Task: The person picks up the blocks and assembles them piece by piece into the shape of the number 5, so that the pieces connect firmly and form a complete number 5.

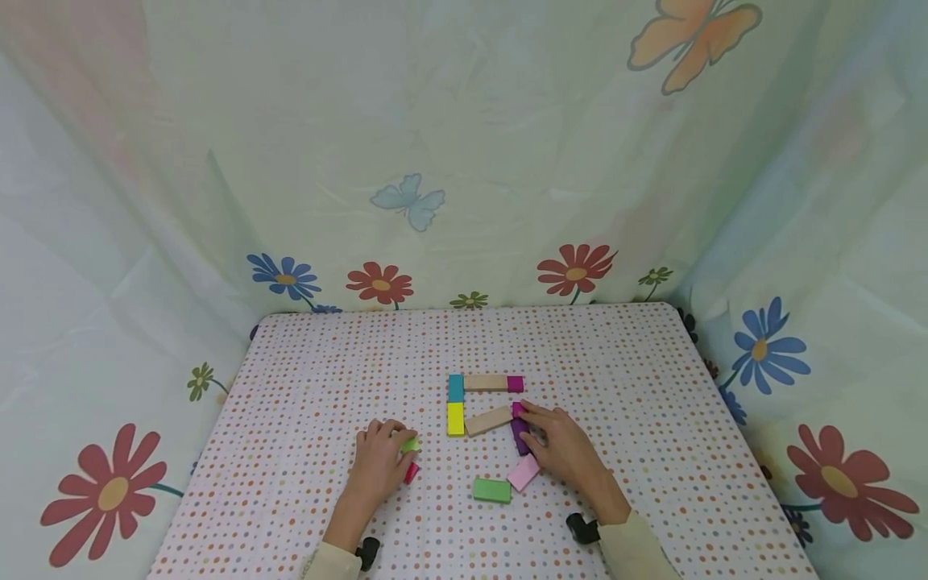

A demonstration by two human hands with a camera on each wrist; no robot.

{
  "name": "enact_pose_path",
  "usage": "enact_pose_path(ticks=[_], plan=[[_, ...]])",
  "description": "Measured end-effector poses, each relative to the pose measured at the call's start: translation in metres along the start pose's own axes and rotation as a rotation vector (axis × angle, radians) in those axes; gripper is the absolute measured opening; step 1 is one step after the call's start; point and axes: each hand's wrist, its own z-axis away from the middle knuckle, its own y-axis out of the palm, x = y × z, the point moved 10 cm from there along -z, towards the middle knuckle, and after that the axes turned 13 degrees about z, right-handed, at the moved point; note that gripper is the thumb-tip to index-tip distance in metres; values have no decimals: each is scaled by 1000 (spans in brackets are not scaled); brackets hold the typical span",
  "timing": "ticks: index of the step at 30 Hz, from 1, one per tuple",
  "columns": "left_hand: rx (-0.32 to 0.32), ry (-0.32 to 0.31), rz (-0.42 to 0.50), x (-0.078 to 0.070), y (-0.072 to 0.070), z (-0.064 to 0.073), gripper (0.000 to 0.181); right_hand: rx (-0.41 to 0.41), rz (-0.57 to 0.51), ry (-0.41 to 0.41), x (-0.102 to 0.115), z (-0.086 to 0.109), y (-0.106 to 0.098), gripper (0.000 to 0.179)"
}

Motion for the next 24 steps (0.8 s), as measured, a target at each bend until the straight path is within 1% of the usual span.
enact_pose_path(ticks=[2, 4, 10, 13, 20, 24], plan=[[-5, 6, -2, 0, 0, -1, 29, -6, 0, -2, 0, 0, -1, 45], [-2, -1, -4, 1, -1, -1, 30, -6, 0, -2, 1, 0, -2, 45], [28, -47, -19, 4, 0, -3, 33, 1, -10, 4, 0, 0, -1, 45], [32, -56, -28, 4, 2, -4, 34, 0, -13, 1, 0, 0, -1, 45], [15, -33, -17, 1, 2, -4, 32, -5, -10, -2, 0, 0, -1, 45], [4, -9, -27, -1, 3, -4, 30, -12, -15, -5, 0, 1, -1, 45]])
